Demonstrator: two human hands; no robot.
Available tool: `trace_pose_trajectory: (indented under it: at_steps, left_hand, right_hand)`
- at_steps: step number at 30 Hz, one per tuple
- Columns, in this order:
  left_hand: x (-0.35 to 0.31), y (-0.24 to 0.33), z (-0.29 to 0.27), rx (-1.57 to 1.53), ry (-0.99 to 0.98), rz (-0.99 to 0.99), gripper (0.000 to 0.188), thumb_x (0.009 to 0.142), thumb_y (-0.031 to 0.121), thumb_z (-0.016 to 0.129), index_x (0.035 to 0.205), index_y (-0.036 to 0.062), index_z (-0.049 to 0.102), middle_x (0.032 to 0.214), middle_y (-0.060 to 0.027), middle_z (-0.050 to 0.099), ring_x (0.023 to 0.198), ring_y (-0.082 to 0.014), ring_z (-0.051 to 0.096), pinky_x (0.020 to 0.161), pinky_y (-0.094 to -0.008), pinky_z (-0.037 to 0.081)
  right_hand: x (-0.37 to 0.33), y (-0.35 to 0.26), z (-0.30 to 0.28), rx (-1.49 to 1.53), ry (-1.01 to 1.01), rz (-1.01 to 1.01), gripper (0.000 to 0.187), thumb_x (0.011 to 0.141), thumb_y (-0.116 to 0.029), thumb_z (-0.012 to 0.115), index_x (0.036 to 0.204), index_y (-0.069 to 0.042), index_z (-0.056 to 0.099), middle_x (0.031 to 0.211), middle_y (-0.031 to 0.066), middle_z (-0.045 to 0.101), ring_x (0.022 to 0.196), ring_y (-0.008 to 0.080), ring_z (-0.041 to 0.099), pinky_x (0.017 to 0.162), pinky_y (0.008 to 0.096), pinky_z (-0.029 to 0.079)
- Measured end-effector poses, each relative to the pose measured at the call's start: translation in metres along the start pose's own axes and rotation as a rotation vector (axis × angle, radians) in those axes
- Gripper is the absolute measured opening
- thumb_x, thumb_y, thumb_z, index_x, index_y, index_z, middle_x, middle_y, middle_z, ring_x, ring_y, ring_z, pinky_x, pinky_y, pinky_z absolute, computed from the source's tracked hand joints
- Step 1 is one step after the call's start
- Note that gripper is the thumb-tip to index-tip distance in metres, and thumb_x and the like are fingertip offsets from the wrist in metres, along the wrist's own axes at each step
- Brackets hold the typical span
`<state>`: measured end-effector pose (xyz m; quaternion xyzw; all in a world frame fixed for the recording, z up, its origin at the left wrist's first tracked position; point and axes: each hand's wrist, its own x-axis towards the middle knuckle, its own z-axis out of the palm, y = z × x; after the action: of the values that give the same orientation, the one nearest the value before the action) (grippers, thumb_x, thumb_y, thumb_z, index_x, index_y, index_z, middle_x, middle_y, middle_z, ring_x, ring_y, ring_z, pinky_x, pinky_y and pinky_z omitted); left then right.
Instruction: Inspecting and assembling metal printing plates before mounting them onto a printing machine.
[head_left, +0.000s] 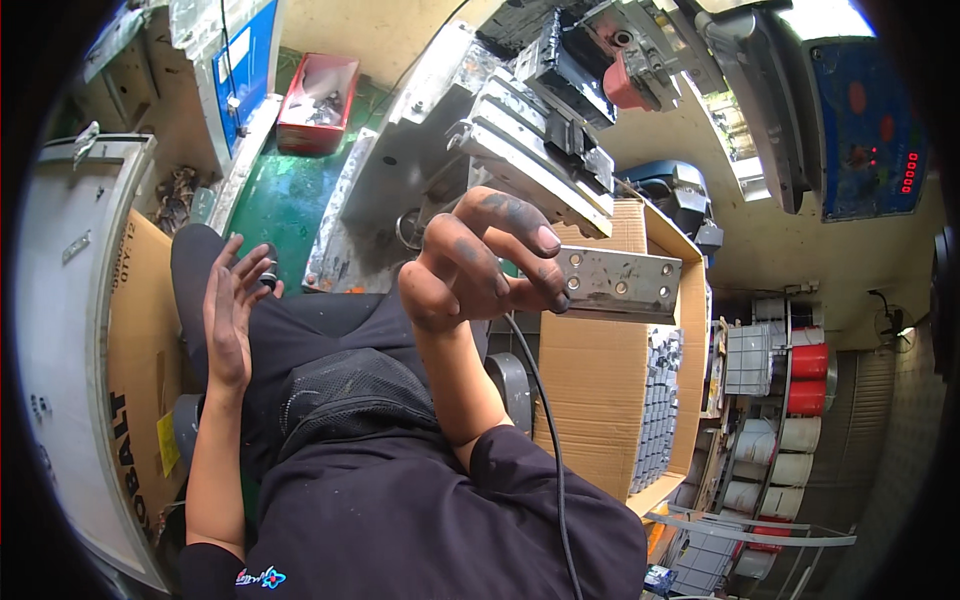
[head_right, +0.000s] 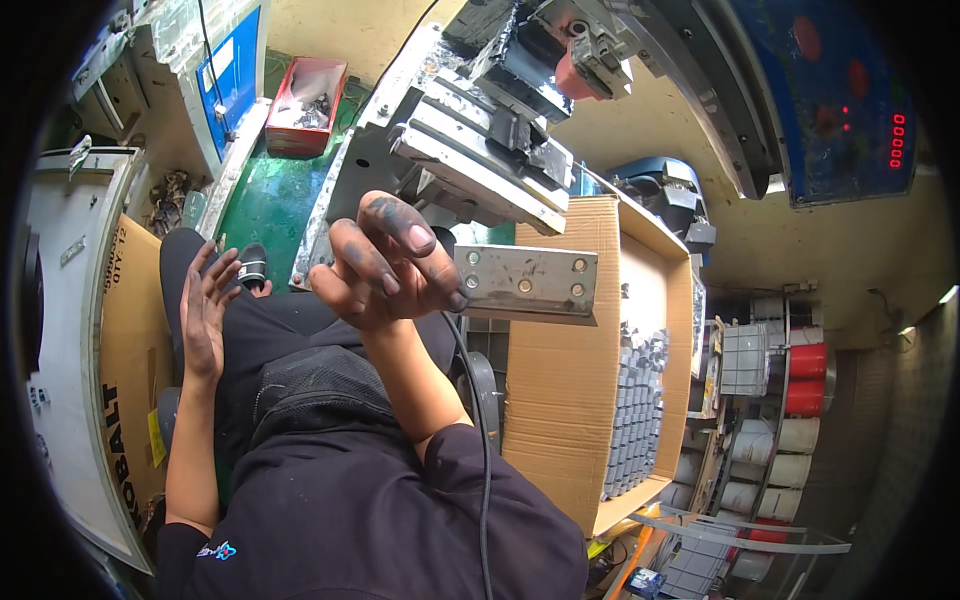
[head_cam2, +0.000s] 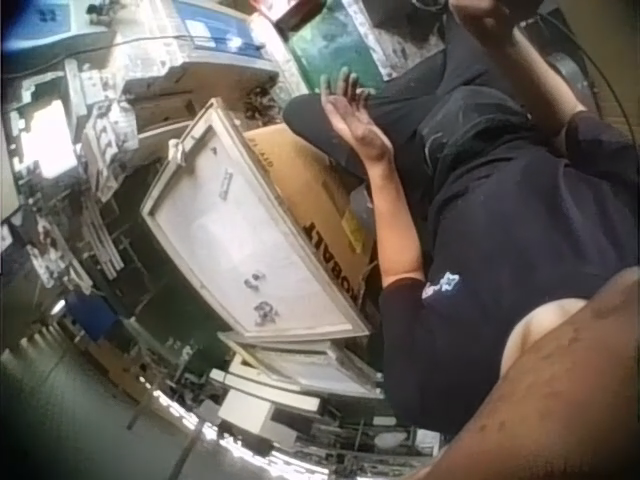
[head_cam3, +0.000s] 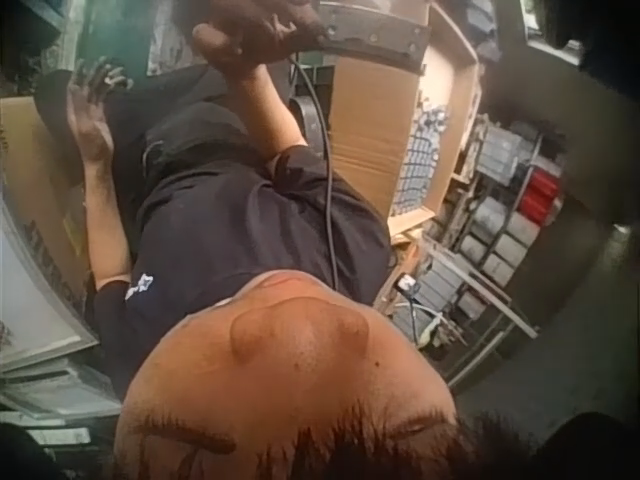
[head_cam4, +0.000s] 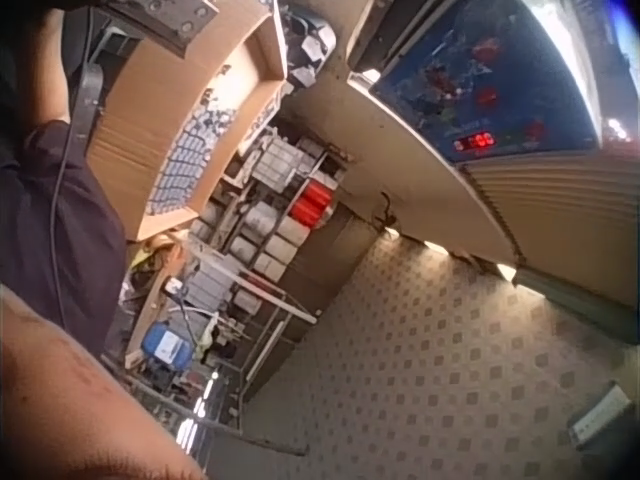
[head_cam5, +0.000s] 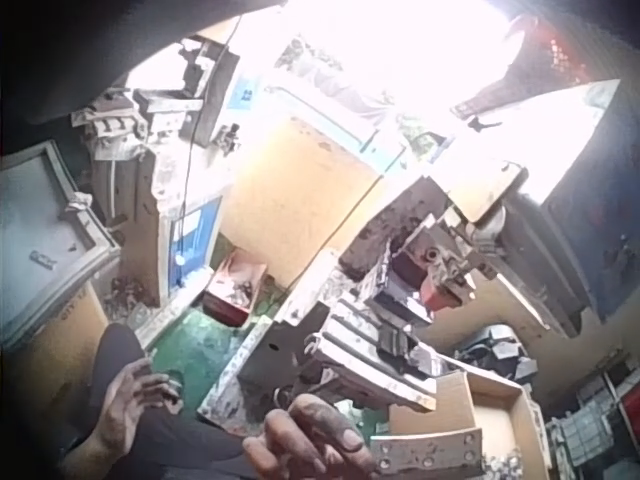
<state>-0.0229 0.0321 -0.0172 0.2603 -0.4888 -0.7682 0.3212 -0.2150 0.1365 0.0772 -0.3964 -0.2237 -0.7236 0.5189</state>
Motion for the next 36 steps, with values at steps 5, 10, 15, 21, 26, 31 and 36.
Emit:
trace_pose_trajectory:
  at_steps: [5, 10, 15, 21, 26, 31, 36]
  left_hand:
    - [0.001, -0.001, 0.002, 0.003, 0.005, -0.013, 0.053, 0.104, 0.040, 0.030, 0.142, 0.0026, 0.035, 0.130, -0.0148, 0.054, 0.119, -0.0194, 0.053, 0.097, -0.0315, 0.040]
    - [0.002, 0.000, 0.001, -0.019, -0.009, -0.002, 0.052, 0.103, 0.038, 0.033, 0.140, 0.0013, 0.036, 0.129, -0.0155, 0.054, 0.118, -0.0198, 0.053, 0.096, -0.0315, 0.042]
    - [-0.002, 0.006, -0.004, -0.033, 0.018, -0.003, 0.053, 0.101, 0.040, 0.039, 0.136, -0.0001, 0.041, 0.126, -0.0136, 0.056, 0.113, -0.0182, 0.054, 0.095, -0.0310, 0.042]
    - [-0.002, 0.000, -0.004, 0.035, -0.199, -0.006, 0.055, 0.101, 0.045, 0.035, 0.119, -0.0028, 0.056, 0.119, -0.0139, 0.062, 0.104, -0.0191, 0.060, 0.088, -0.0314, 0.044]
    - [-0.009, 0.005, 0.009, 0.012, -0.344, 0.070, 0.073, 0.096, 0.059, 0.038, 0.135, -0.0025, 0.047, 0.129, -0.0151, 0.056, 0.115, -0.0224, 0.056, 0.094, -0.0326, 0.043]
    - [-0.011, 0.001, 0.007, -0.048, -0.236, 0.039, 0.043, 0.100, 0.027, 0.051, 0.131, -0.0019, 0.051, 0.121, -0.0113, 0.062, 0.106, -0.0180, 0.061, 0.088, -0.0289, 0.047]
    - [-0.006, -0.001, 0.001, 0.005, -0.081, -0.002, 0.028, 0.099, 0.016, 0.051, 0.113, -0.0048, 0.063, 0.101, -0.0085, 0.068, 0.089, -0.0119, 0.063, 0.079, -0.0269, 0.051]
  right_hand:
    - [-0.005, 0.001, -0.001, -0.013, 0.035, 0.007, 0.009, 0.078, -0.024, 0.077, 0.075, -0.030, 0.071, 0.116, -0.0164, 0.049, 0.093, 0.0059, 0.046, 0.069, 0.0286, 0.034]
    - [-0.009, 0.002, -0.005, -0.029, 0.050, 0.014, 0.009, 0.080, -0.025, 0.076, 0.075, -0.031, 0.071, 0.116, -0.0158, 0.049, 0.092, 0.0054, 0.045, 0.070, 0.0278, 0.035]
    - [-0.013, 0.012, -0.009, -0.161, 0.179, -0.013, 0.029, 0.089, -0.035, 0.063, 0.063, -0.022, 0.062, 0.113, -0.0039, 0.050, 0.089, 0.0118, 0.046, 0.068, 0.0290, 0.037]
    - [-0.049, 0.002, -0.019, -0.848, 0.506, 0.177, 0.020, 0.085, -0.029, 0.070, 0.082, -0.012, 0.060, 0.114, 0.0019, 0.044, 0.092, 0.0149, 0.043, 0.071, 0.0305, 0.034]
    - [-0.070, 0.009, -0.016, -1.101, 0.883, 0.347, 0.025, 0.089, -0.016, 0.066, 0.099, 0.006, 0.063, 0.119, 0.0077, 0.049, 0.099, 0.0129, 0.052, 0.084, 0.0265, 0.044]
    - [-0.077, 0.036, -0.021, -1.355, 0.961, 0.497, 0.017, 0.088, -0.008, 0.067, 0.096, 0.006, 0.063, 0.115, 0.0050, 0.052, 0.083, 0.0075, 0.056, 0.073, 0.0200, 0.045]
    - [-0.087, 0.052, -0.031, -1.411, 0.954, 0.525, 0.016, 0.086, -0.007, 0.069, 0.093, 0.006, 0.063, 0.111, 0.0063, 0.054, 0.072, 0.0062, 0.053, 0.065, 0.0198, 0.044]
